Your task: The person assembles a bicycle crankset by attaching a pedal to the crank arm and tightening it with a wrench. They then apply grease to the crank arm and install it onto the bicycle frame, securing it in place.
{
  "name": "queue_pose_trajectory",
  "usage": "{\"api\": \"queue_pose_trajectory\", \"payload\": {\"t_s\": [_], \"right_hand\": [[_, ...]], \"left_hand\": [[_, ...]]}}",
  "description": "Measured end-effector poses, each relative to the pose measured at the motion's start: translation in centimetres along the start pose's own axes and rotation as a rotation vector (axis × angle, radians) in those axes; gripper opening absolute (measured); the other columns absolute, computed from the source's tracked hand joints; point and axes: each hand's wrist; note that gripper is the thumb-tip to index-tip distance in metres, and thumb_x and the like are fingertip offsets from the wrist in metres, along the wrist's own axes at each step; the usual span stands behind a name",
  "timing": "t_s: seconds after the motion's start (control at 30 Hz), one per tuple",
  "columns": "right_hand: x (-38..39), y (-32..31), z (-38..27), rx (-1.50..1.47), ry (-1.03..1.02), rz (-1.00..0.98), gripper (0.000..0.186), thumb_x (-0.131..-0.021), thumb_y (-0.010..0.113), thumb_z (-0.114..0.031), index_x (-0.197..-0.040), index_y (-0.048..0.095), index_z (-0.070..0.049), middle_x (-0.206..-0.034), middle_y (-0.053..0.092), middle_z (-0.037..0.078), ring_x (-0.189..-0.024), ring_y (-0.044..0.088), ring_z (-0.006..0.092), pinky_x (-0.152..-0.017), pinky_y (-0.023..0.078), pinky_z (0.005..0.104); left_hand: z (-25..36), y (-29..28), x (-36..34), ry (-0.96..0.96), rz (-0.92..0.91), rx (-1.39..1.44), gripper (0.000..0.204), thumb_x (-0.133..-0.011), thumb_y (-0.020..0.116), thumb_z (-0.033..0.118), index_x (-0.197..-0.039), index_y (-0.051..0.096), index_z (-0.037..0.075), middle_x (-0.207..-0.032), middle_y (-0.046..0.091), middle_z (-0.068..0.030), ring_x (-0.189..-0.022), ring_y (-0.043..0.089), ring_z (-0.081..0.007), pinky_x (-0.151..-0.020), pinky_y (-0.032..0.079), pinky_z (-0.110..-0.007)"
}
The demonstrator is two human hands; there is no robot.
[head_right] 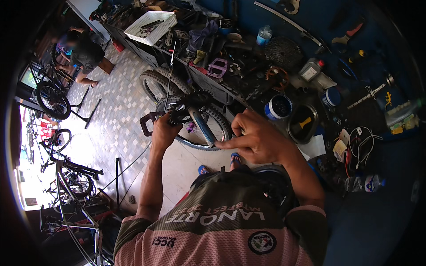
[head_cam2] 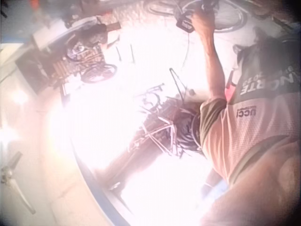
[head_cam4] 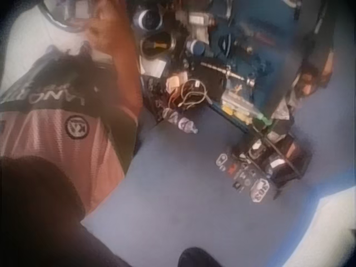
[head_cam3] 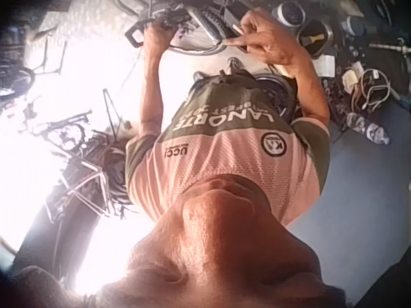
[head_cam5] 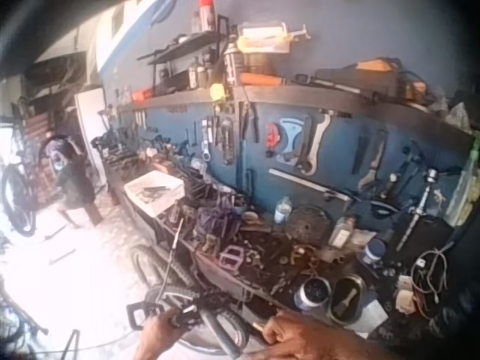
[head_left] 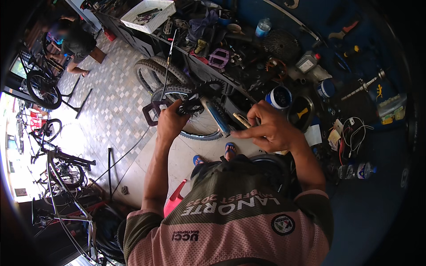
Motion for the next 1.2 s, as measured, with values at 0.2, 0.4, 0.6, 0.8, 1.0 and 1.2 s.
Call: {"api": "queue_pose_trajectory", "payload": {"t_s": [0.2, 0.4, 0.6, 0.8, 1.0, 1.2], "right_hand": [[-0.9, 0.9, -0.3, 0.086, 0.082, 0.067, 0.068, -0.073, 0.073, 0.0, -0.133, 0.076, -0.03, -0.096, 0.05, 0.002, -0.09, 0.05, 0.022, -0.084, 0.047, 0.036], [0.4, -0.5, -0.2, 0.001, 0.003, 0.024, 0.07, -0.073, 0.074, 0.0, -0.135, 0.074, -0.033, -0.096, 0.051, 0.004, -0.091, 0.053, 0.0241, -0.085, 0.049, 0.0378], [-2.9, 1.1, 0.9, 0.225, 0.138, 0.036, 0.078, -0.075, 0.069, 0.008, -0.14, 0.07, -0.035, -0.096, 0.048, 0.004, -0.092, 0.053, 0.0244, -0.087, 0.051, 0.0393], [-1.6, 1.7, 1.2, 0.135, 0.076, -0.128, 0.078, -0.074, 0.069, 0.007, -0.138, 0.071, -0.038, -0.098, 0.048, 0.003, -0.093, 0.052, 0.0233, -0.087, 0.049, 0.0369], [-1.0, 0.0, 2.0, -0.156, 0.175, -0.067, 0.082, -0.075, 0.068, 0.007, -0.142, 0.068, -0.041, -0.099, 0.048, 0.004, -0.092, 0.052, 0.0228, -0.083, 0.048, 0.0346], [-1.5, 1.7, 1.7, 0.013, 0.233, -0.111, 0.084, -0.08, 0.067, 0.006, -0.149, 0.06, -0.04, -0.104, 0.05, 0.007, -0.095, 0.054, 0.0231, -0.084, 0.05, 0.0334]], "left_hand": [[0.9, 0.1, -0.1, 0.012, -0.008, -0.004, 0.05, -0.078, 0.085, 0.018, -0.124, 0.071, 0.006, -0.093, 0.077, -0.0219, -0.091, 0.075, -0.0401, -0.079, 0.059, -0.045], [0.4, -0.1, -0.5, 0.011, -0.015, -0.009, 0.049, -0.077, 0.084, 0.018, -0.123, 0.071, 0.008, -0.091, 0.076, -0.0222, -0.09, 0.075, -0.0401, -0.078, 0.059, -0.046], [2.1, 0.4, -0.6, 0.092, -0.013, -0.034, 0.043, -0.078, 0.083, 0.017, -0.12, 0.072, 0.012, -0.09, 0.076, -0.0204, -0.09, 0.075, -0.04, -0.077, 0.059, -0.047], [1.7, -0.1, -1.1, 0.101, -0.03, -0.061, 0.042, -0.078, 0.083, 0.017, -0.119, 0.072, 0.013, -0.091, 0.077, -0.0197, -0.09, 0.075, -0.0398, -0.078, 0.059, -0.047], [1.3, 0.1, -1.2, 0.078, -0.029, -0.035, 0.044, -0.078, 0.083, 0.017, -0.12, 0.072, 0.013, -0.09, 0.077, -0.0199, -0.09, 0.075, -0.0396, -0.078, 0.059, -0.047], [2.2, 0.6, -1.7, 0.05, -0.046, 0.007, 0.043, -0.078, 0.082, 0.017, -0.119, 0.073, 0.009, -0.093, 0.076, -0.0218, -0.091, 0.075, -0.0399, -0.079, 0.059, -0.047]]}}
Point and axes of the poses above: each hand's wrist, its own x-axis away from the middle knuckle, its own y-axis out of the palm, z = x × y
